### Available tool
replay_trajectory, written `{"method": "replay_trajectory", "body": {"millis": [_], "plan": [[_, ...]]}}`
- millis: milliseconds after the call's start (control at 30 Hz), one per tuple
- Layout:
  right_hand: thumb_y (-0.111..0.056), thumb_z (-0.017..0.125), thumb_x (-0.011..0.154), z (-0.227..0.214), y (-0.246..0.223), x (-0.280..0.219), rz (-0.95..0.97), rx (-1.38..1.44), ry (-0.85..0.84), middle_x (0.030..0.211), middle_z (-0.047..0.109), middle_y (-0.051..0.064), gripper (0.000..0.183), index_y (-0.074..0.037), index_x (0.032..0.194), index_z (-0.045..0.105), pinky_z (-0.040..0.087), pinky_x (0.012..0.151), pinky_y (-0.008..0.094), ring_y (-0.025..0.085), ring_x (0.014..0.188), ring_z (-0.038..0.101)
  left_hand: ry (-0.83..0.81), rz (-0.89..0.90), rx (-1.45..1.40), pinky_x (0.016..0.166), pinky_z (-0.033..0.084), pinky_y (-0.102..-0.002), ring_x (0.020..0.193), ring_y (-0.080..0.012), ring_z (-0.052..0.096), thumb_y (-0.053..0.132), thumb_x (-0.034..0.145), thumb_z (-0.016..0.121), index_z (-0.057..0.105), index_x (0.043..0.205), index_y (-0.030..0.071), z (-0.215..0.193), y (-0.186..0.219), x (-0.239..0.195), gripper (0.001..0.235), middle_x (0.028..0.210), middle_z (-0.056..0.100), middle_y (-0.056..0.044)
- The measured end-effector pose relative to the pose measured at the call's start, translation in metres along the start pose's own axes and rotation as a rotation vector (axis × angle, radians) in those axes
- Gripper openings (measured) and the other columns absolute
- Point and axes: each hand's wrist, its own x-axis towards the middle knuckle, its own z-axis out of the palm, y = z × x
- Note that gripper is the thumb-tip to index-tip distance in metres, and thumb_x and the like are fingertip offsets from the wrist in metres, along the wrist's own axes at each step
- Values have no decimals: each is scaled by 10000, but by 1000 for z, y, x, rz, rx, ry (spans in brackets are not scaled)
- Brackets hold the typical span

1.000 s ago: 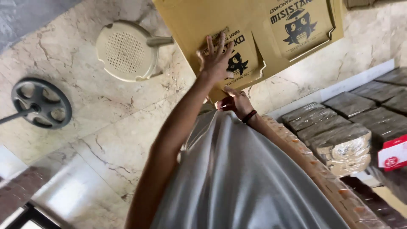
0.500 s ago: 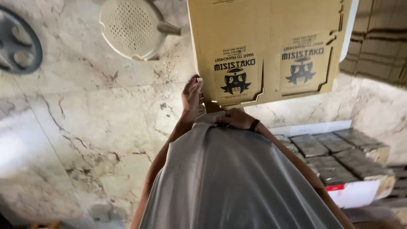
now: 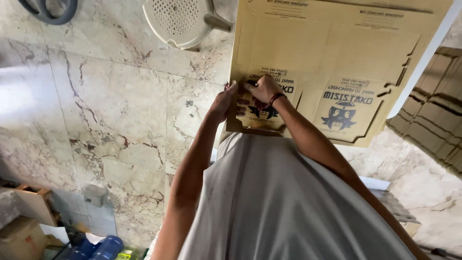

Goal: Manually punching out and removing waste cardboard from pre-cut sheets to produce finished shapes.

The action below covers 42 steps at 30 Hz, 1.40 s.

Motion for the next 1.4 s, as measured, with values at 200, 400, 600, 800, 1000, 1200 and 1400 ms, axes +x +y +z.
{"method": "replay_trajectory", "body": {"millis": [200, 400, 600, 800, 1000, 1200, 1400], "plan": [[-234, 573, 883, 20, 27, 23, 30, -420, 67, 725, 737, 172, 285, -52, 844, 788, 623, 660, 502, 366, 777, 755, 252, 252, 698, 673, 622, -378, 687, -273, 746, 464, 1108, 342, 643, 1152, 36, 18, -52, 99, 525, 888, 742, -187], [-528, 547, 991, 3, -7, 2, 59, 0, -40, 524, 680, 93, 611, -76, 624, 737, 603, 468, 348, 209, 447, 681, 71, 80, 142, 719, 662, -572, 901, -468, 754, 764, 986, 334, 345, 1479, -104, -23, -35, 51, 998, 1357, 566, -374], [-497, 577, 1056, -3, 20, 25, -127, 5, 105, 363, 342, -6, 691, -157, 470, 440, 355, 435, 253, 122, 321, 336, 94, 219, 319, 796, 576, -527, 864, -453, 703, 720, 990, 387, 595, 1063, -28, -31, -8, 64, 779, 992, 636, -305], [-500, 705, 918, 7, 46, 81, -9, -210, 270, 602, 642, 207, 583, -6, 610, 686, 492, 617, 431, 396, 670, 695, 72, 27, 193, 413, 593, -401, 455, -297, 691, 611, 1004, 440, 691, 839, -9, -37, -42, 114, 689, 664, 723, -233], [-501, 724, 941, 4, -52, 15, 33, -92, 242, 420, 541, 104, 667, -75, 469, 521, 484, 534, 321, 234, 447, 603, -252, -225, -276, 316, 299, -243, 308, -98, 338, 534, 1054, 462, 555, 994, 28, -73, -45, 155, 518, 526, 506, -64], [-584, 700, 950, -2, -33, 31, 69, -31, 182, 591, 686, 154, 626, -56, 614, 722, 535, 650, 359, 300, 625, 715, -174, -135, -151, 621, 647, -477, 717, -345, 751, 588, 894, 690, 636, 1110, -105, -58, 7, 97, 728, 848, 707, -248], [-727, 615, 888, -6, -89, 13, 247, -35, 247, 940, 755, 235, 776, 34, 877, 769, 506, 871, 489, 427, 1098, 685, -94, -87, 59, 434, 634, -407, 558, -285, 728, 471, 1035, 527, 711, 1048, -42, -51, -24, 155, 545, 736, 728, -202]]}}
